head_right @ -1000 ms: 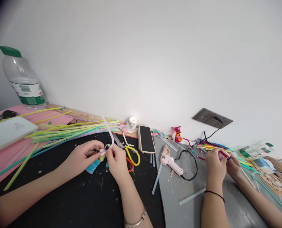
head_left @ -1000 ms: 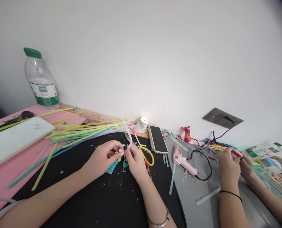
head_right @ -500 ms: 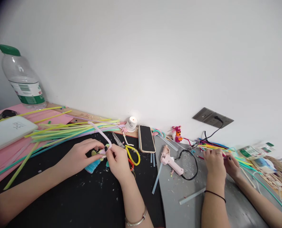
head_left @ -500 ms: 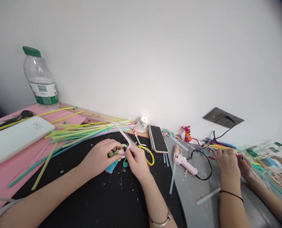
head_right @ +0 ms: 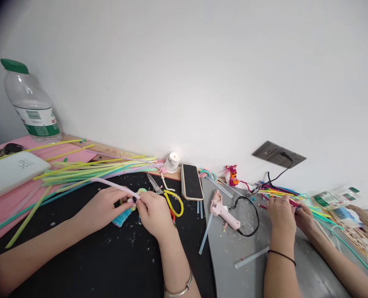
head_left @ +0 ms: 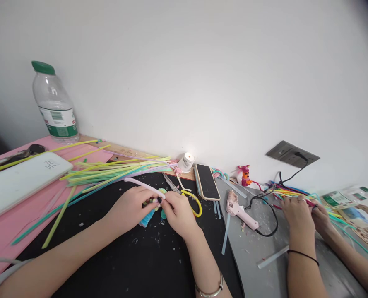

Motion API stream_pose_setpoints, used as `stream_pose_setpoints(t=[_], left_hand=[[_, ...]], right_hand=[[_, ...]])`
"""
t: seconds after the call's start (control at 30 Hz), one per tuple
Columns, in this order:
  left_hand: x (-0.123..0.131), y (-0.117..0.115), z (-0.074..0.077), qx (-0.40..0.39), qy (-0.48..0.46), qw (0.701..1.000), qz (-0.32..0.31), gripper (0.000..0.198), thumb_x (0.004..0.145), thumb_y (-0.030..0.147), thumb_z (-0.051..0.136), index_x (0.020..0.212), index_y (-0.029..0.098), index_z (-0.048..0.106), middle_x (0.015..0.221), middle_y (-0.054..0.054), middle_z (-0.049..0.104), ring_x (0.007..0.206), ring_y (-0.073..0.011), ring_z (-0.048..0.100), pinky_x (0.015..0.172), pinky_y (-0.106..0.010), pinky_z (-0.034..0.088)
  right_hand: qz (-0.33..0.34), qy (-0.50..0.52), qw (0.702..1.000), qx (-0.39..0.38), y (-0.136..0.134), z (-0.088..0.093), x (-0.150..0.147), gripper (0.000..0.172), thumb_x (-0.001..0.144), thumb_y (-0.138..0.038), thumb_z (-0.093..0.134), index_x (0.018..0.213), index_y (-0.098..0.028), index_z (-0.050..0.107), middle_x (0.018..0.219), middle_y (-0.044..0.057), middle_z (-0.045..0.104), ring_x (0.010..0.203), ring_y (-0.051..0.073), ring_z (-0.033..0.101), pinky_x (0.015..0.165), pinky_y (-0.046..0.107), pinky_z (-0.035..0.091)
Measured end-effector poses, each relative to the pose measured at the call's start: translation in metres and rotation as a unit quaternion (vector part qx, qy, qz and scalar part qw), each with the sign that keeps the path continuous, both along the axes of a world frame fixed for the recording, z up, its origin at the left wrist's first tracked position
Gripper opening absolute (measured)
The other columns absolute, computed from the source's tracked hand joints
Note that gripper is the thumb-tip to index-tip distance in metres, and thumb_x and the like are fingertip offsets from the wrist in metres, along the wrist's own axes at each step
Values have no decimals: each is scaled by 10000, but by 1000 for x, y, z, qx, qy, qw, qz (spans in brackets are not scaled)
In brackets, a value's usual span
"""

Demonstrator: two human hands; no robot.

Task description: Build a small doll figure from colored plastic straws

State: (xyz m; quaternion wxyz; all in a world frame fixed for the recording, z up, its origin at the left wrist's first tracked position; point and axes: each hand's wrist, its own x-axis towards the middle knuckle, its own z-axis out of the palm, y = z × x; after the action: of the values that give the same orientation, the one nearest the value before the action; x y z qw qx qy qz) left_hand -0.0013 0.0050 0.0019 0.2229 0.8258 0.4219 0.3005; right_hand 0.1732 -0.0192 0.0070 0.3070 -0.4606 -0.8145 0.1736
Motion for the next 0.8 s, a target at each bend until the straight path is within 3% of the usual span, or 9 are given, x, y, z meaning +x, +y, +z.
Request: stream_pose_setpoints(t=[0.23, 0.5, 0.67, 0.8], left_hand=[[1, -3, 8, -25, -53, 998, -23, 186, 869, 254, 476, 770, 195, 623, 799, -19, 666, 756, -173, 600, 695, -262, 434], [1, -3, 4, -11, -78, 996, -50, 192, 869, 284, 523, 737, 209, 640, 766, -4, 674, 758, -169, 599, 730, -262, 415], [0, -5, 11, -50, -109, 991, -60, 183, 855, 279, 547, 718, 205, 645, 760, 6, 681, 738, -157, 602, 704, -246, 413], [2, -8, 16, -106, -146, 982, -49, 141, 812, 243, 579, 696, 199, 643, 733, 12, 678, 702, -152, 601, 667, -241, 413]], right_hand=[[-64, 18, 998, 11, -4, 3, -4, 131, 848, -158, 470, 730, -196, 512, 655, -17, 505, 597, 123, 465, 554, 232, 335], [-97, 178, 977, -68, -3, 2, -8, 137, 812, -174, 458, 678, -201, 440, 589, -52, 392, 512, 88, 375, 486, 210, 318], [-128, 246, 958, -72, -1, 3, -10, 36, 813, -207, 495, 827, -224, 466, 647, -36, 510, 506, 106, 481, 461, 222, 387], [-138, 235, 961, -41, -3, 9, -8, 145, 827, -177, 505, 943, -263, 511, 705, 7, 596, 528, 134, 558, 451, 249, 405]])
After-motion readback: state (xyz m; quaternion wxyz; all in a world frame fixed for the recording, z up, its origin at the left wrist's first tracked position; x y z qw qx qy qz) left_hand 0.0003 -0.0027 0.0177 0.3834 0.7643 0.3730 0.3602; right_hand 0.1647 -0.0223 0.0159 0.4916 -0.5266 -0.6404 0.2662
